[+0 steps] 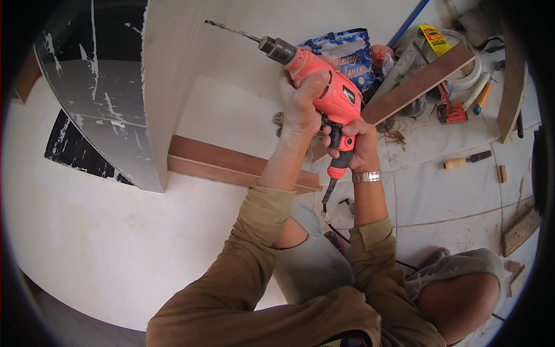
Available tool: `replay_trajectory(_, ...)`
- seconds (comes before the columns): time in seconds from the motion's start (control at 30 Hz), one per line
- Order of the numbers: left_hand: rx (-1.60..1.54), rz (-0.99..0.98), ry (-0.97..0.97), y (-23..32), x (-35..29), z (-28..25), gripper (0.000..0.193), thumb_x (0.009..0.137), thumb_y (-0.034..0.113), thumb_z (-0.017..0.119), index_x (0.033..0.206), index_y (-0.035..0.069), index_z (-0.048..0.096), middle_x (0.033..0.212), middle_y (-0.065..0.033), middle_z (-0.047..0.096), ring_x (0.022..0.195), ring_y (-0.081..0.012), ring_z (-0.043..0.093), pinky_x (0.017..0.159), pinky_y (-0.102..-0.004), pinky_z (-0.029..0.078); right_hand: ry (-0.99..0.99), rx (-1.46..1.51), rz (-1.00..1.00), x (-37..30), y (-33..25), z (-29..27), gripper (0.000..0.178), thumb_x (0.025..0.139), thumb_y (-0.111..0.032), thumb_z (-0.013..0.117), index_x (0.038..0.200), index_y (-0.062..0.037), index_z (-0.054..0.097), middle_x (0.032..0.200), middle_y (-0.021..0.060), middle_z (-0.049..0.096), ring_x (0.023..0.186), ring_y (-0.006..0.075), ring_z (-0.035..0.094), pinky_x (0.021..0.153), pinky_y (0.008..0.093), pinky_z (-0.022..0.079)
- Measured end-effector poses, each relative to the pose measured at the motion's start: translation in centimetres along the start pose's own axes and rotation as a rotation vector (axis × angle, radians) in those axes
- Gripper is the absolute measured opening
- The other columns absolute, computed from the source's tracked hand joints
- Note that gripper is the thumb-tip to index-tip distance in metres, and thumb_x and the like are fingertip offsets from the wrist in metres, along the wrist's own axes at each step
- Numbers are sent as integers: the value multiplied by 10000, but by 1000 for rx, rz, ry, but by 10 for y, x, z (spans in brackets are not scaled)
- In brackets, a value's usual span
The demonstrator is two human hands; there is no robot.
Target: Measure, drill, and hammer wooden components to install fixtures on a wall.
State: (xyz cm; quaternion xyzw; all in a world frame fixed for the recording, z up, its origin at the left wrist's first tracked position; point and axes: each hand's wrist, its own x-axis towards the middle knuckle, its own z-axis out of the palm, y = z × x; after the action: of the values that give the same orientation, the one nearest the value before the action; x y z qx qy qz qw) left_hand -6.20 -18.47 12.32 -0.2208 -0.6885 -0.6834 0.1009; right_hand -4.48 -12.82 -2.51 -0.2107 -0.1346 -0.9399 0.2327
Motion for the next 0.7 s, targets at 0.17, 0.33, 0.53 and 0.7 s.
replay_trajectory(0.17,27,12,4,2,1,0,598,772,126,736,1285,-7,460,1052,-183,653,1001,-306,663,925,-472,554,10,-13,-3,-1,1,5,493,736,-41,571,1218,58,538,911,236,690,703,323,718,403,362,547)
replay_trajectory(0.33,49,-25,-21,9,-1,2,608,786,137,736,1302,-12,451,1060,-187,650,1033,-310,658,934,-472,554,-3,44,41,-6,4,2,508,750,-50,576,1235,94,529,933,246,690,734,351,722,502,448,619)
replay_trajectory(0.53,80,-72,-44,20,-10,-8,702,792,189,787,1358,-2,419,1131,-173,634,1102,-302,643,970,-474,545,-21,121,82,-10,12,8,493,795,-58,571,1248,129,515,971,284,682,884,440,711,694,614,633)
replay_trajectory(0.7,142,-92,-57,23,-15,-9,757,770,224,840,1358,11,413,1177,-162,616,1150,-281,616,995,-457,526,-132,207,120,-5,19,1,449,812,-76,576,1225,94,536,975,269,688,846,420,721,578,508,616)
